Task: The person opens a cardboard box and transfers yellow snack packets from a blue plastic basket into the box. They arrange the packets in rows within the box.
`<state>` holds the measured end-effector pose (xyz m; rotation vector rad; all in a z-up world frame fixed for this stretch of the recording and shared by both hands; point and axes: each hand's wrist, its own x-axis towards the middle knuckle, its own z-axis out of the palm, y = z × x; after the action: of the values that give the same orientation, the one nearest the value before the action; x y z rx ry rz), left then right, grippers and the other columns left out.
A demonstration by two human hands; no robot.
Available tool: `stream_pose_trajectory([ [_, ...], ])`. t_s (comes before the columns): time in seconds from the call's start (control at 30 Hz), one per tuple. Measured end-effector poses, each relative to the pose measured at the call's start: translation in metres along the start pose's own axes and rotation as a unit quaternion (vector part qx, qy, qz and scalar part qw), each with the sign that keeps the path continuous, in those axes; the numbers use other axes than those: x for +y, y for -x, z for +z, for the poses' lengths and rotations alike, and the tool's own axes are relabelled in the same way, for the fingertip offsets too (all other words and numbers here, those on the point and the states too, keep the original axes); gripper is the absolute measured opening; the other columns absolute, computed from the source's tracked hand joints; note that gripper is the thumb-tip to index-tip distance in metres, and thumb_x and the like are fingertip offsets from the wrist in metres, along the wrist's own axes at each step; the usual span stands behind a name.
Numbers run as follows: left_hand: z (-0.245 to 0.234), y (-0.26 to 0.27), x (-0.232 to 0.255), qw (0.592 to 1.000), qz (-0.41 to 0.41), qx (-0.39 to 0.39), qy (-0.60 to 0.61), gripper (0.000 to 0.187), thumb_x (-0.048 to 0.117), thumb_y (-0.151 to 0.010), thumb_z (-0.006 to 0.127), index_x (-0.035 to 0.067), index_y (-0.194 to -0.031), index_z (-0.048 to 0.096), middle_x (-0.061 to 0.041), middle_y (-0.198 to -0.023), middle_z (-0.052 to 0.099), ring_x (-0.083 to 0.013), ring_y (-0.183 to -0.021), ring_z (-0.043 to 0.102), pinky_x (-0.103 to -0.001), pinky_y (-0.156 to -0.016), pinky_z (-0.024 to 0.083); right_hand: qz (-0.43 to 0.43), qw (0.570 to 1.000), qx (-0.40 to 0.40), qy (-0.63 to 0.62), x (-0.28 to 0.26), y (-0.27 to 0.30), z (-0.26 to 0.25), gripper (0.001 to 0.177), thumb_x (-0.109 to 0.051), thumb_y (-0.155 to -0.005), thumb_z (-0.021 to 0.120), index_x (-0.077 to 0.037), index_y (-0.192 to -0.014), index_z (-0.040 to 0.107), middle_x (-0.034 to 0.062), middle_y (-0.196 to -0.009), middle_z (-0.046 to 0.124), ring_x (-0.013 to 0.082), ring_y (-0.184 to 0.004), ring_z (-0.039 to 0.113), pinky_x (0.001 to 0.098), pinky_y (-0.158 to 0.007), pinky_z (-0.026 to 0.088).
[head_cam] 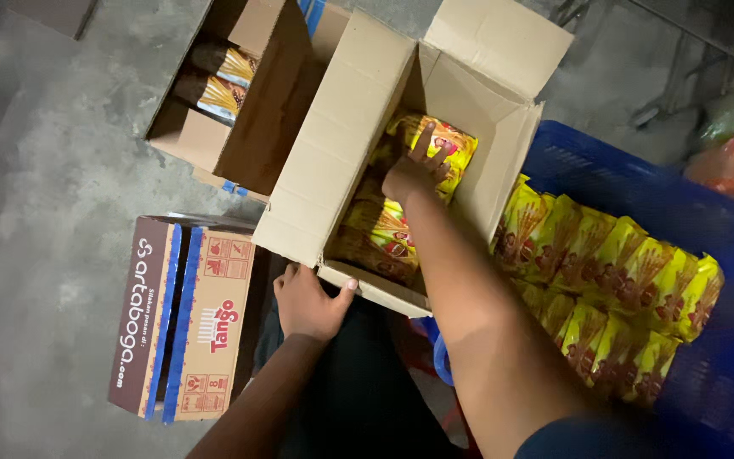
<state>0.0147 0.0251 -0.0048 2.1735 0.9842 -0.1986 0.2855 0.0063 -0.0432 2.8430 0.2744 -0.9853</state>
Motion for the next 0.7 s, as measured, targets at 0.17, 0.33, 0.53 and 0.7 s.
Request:
stream_pose_trajectory([
  [0.17, -0.007, 0.001, 0.005, 1.000, -0.005, 0.009, 0.009, 0.071, 0.068, -0.080, 0.058, 0.010, -0.122, 0.055, -0.015, -0.113, 0.071, -0.0340, -0.121, 0.058, -0.054, -0.113, 0.033, 0.013, 0.999, -0.014, -0.043, -0.002, -0.013, 0.006, 0.059, -0.044, -0.112, 0.029, -0.035, -0.167, 0.010, 0.0041, -0.170, -0.027, 0.0530, -0.153, -0.011, 0.0665, -0.123, -0.001],
  [0.33, -0.008, 0.000, 0.005, 1.000, 0.017, 0.004, -0.005, 0.074, 0.067, -0.080, 0.060, 0.007, -0.123, 0.053, -0.020, -0.117, 0.068, -0.0378, -0.122, 0.057, -0.056, -0.110, 0.035, -0.041, 0.998, -0.039, -0.021, 0.007, -0.025, 0.013, 0.071, -0.053, -0.107, 0.042, -0.029, -0.167, 0.014, 0.0078, -0.164, -0.037, 0.0567, -0.150, -0.020, 0.0677, -0.123, -0.002],
  [0.53, -0.006, 0.001, 0.006, 1.000, -0.008, 0.003, 0.003, 0.073, 0.065, -0.081, 0.060, 0.008, -0.126, 0.054, -0.017, -0.121, 0.069, -0.0360, -0.126, 0.057, -0.055, -0.114, 0.033, 0.030, 0.999, -0.015, -0.014, -0.012, 0.031, -0.023, 0.052, -0.036, -0.114, 0.020, -0.044, -0.164, 0.011, -0.0009, -0.170, -0.027, 0.0449, -0.157, -0.009, 0.0617, -0.126, 0.002],
  [0.7, -0.011, 0.003, 0.016, 1.000, -0.018, 0.013, -0.016, 0.070, 0.063, -0.082, 0.061, 0.012, -0.129, 0.051, -0.015, -0.125, 0.069, -0.0355, -0.127, 0.057, -0.056, -0.114, 0.034, -0.120, 0.993, -0.013, -0.018, 0.000, 0.021, -0.033, 0.061, -0.031, -0.094, 0.053, -0.010, -0.151, 0.046, 0.0187, -0.156, 0.031, 0.0540, -0.145, 0.025, 0.0613, -0.110, 0.038],
])
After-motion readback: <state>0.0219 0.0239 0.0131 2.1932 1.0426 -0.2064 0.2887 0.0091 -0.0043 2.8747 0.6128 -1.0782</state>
